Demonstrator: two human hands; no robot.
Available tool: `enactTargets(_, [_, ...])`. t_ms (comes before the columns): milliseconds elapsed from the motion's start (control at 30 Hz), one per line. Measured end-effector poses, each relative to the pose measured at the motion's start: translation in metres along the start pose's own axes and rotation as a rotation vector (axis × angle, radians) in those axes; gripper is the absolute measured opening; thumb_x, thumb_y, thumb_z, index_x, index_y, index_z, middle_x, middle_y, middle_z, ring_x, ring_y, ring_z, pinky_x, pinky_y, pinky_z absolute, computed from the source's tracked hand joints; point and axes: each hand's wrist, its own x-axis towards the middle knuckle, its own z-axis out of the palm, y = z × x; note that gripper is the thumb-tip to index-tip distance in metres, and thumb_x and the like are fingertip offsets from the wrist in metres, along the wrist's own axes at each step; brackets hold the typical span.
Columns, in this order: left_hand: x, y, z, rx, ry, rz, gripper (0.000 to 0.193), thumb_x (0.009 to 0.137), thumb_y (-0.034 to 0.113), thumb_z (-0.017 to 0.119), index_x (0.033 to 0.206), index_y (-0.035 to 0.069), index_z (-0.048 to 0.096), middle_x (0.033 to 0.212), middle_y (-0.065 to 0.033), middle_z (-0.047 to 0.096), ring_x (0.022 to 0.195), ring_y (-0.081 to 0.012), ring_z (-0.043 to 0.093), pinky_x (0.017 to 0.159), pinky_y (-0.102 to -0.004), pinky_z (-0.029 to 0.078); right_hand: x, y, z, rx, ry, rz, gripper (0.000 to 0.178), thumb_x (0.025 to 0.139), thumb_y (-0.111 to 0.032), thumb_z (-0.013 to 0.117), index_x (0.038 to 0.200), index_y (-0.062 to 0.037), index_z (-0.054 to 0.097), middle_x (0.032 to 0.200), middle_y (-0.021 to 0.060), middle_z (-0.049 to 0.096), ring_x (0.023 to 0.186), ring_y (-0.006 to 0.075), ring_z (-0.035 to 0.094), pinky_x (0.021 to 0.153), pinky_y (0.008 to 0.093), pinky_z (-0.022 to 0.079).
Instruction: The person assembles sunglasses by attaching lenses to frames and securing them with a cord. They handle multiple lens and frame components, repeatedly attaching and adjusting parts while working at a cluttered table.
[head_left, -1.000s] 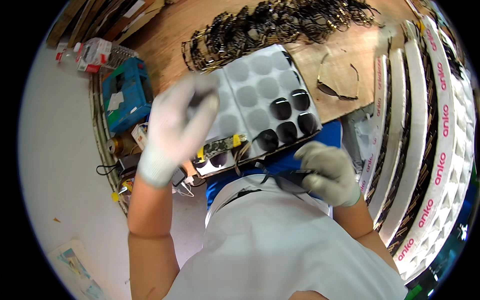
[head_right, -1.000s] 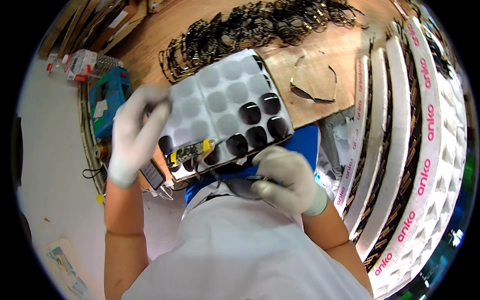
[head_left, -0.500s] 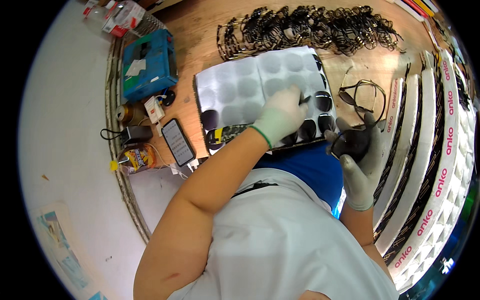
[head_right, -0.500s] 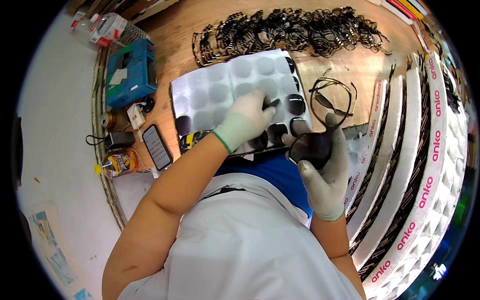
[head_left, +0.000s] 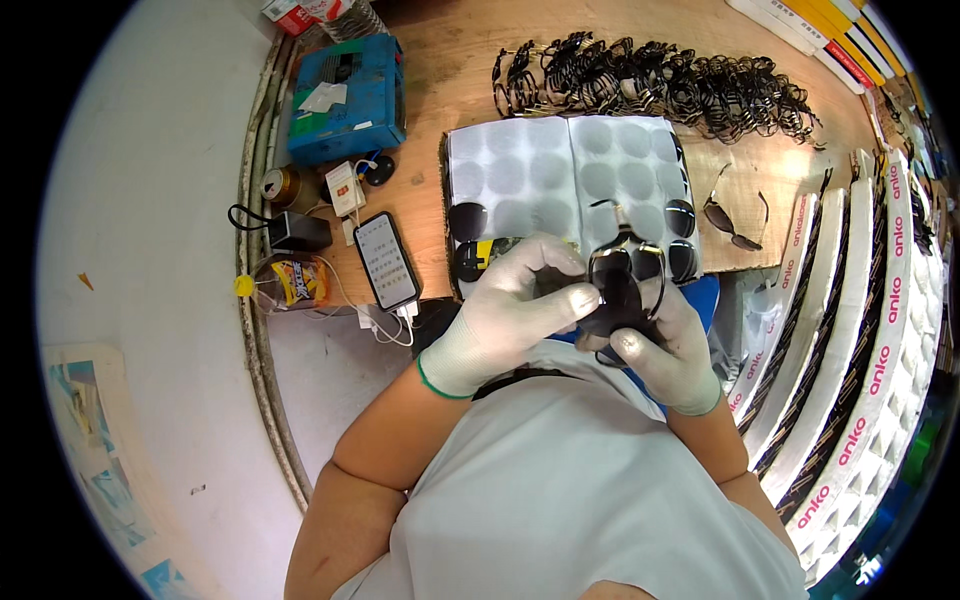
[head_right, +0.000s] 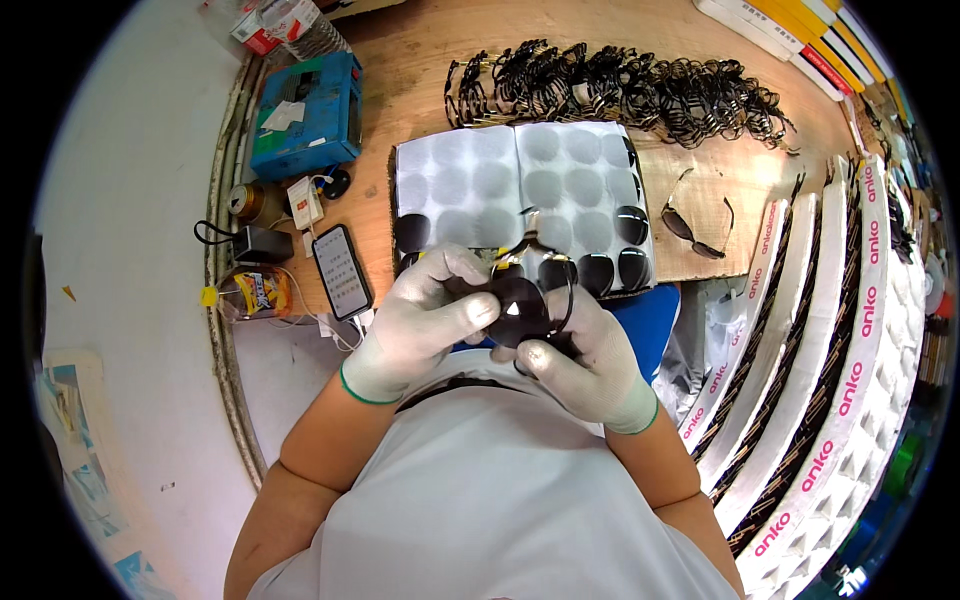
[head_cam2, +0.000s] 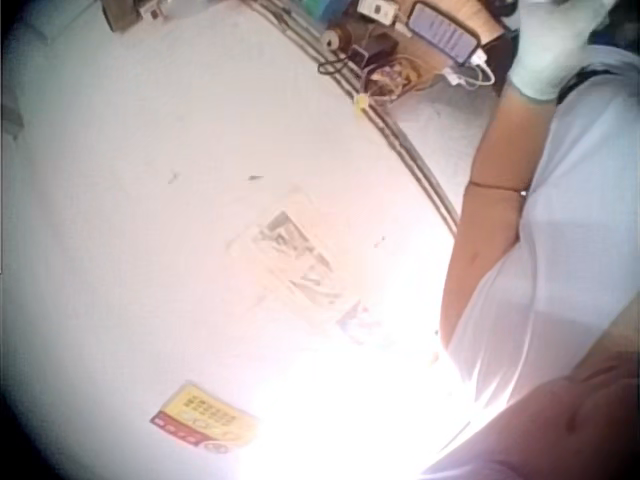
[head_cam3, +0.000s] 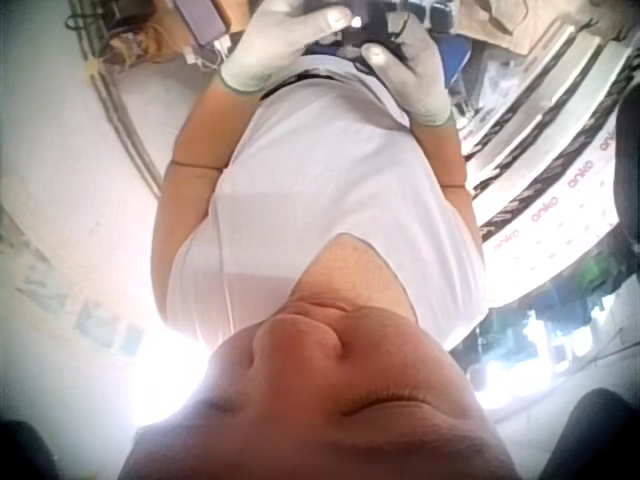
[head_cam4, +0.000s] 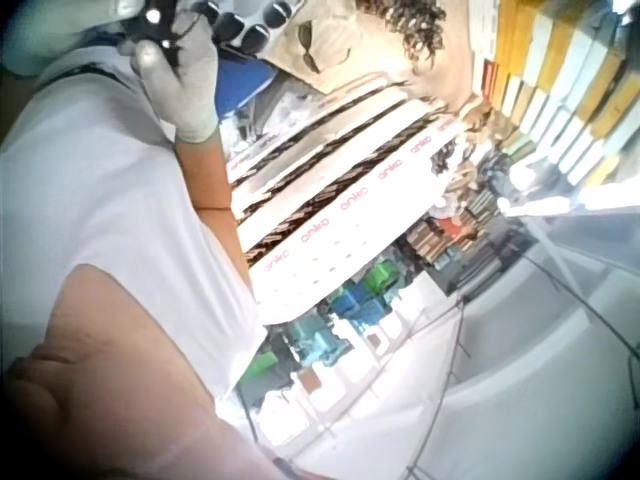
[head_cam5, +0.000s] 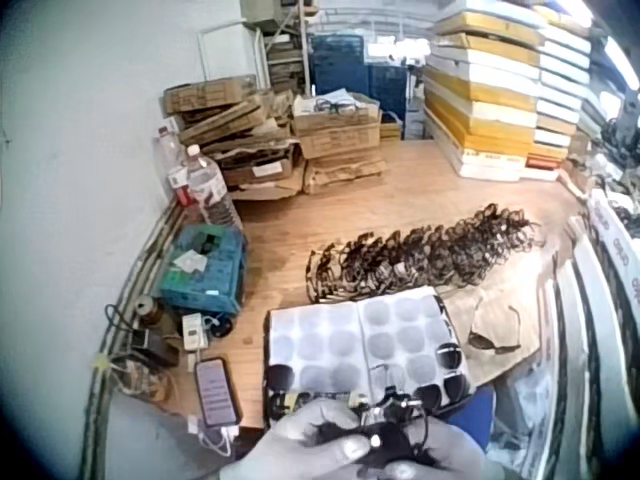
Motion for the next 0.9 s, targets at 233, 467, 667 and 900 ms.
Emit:
enactTargets(233, [-0.01,-0.002,-0.014,-0.304,-0.221,-0.201,0.029,0.098,0.024,0.071,0.115,0.0,0.065,0.091,-0.0028,0.064,0.079,-0.0094,0.059,0.069,-0.0254,0.048,-0.008,-0.004,0.0,0.172,-0.157,0.123,0.042,0.102,-0.021,0.057,0.134,0.0063,0.059,0.103,0.0137,0.073,0.088,0.0138,0.063,0.078,0.0284,0.052])
enactTargets(467, [-0.008,-0.001,-0.004,-0.063,-0.149,-0.161,0.027,0.1,0.021,0.068,0.114,-0.002,0.067,0.09,-0.0031,0.063,0.078,-0.0102,0.058,0.072,-0.0277,0.05,-0.018,-0.001,0.003,0.23,-0.076,0.12,0.039,0.107,-0.02,0.049,0.132,0.0091,0.056,0.106,0.013,0.067,0.091,0.0152,0.059,0.082,0.0306,0.049])
enactTargets(667, [-0.008,0.002,-0.004,-0.109,-0.245,-0.036,0.032,0.102,0.023,0.067,0.115,-0.005,0.069,0.092,-0.0075,0.068,0.081,-0.0138,0.062,0.074,-0.0293,0.051,-0.017,0.002,0.009,-0.017,0.0,-0.054,0.035,0.109,-0.022,0.045,0.118,0.008,0.06,0.093,0.0113,0.069,0.081,0.0156,0.062,0.075,0.0306,0.052])
enactTargets(900, [-0.018,0.023,0.022,-0.033,-0.173,0.062,0.029,0.101,0.023,0.069,0.093,-0.004,0.069,0.082,-0.0022,0.062,0.077,-0.0096,0.056,0.068,-0.0275,0.046,-0.02,-0.01,0.004,-0.143,0.057,-0.083,0.042,0.108,-0.03,0.05,0.107,0.0091,0.065,0.082,0.0121,0.072,0.077,0.0181,0.07,0.071,0.0316,0.056])
